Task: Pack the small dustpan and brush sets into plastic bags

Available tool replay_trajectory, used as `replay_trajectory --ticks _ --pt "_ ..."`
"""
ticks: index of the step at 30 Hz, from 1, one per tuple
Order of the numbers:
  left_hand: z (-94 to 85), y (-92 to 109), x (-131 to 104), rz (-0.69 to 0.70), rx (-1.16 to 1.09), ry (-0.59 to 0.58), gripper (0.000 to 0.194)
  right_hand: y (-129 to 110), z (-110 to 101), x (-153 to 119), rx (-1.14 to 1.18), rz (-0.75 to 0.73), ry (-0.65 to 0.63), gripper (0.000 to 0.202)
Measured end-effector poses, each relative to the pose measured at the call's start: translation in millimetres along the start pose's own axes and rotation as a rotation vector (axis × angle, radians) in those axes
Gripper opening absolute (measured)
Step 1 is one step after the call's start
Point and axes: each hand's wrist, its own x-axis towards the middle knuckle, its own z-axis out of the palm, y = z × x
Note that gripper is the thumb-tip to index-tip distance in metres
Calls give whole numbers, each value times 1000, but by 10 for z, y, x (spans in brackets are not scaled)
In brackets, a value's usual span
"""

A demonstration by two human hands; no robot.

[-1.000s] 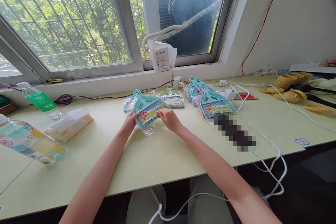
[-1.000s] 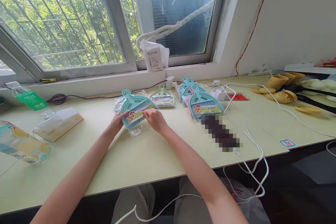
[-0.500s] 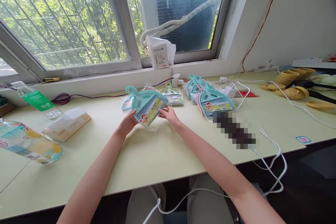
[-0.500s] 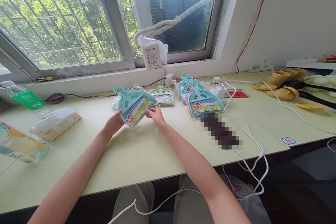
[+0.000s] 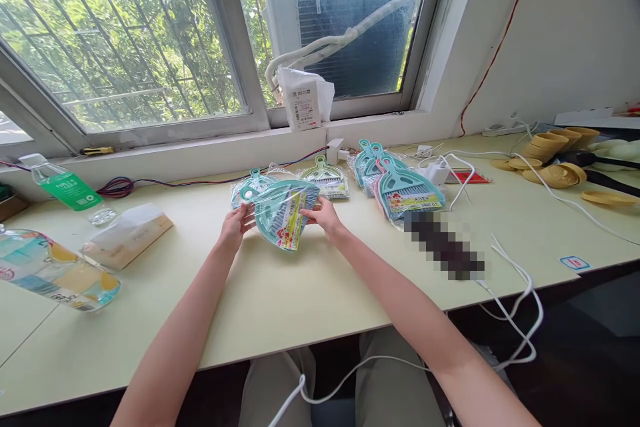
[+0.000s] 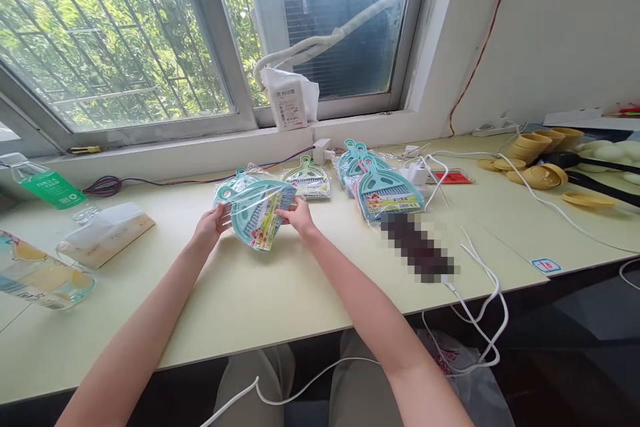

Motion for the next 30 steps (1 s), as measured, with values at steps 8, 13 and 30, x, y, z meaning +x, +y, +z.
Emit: replay_trajectory --ticks 8,13,30 --pt "-57 233 -109 495 380 211 54 -86 -83 -8 -75 -31 -75 31" --pt "-7 261 -166 466 564 109 34 -69 -44 -18 -148 -19 -188 38" --pt "-508 189 44 234 190 152 40 -101 -161 22 -26 -67 -61 30"
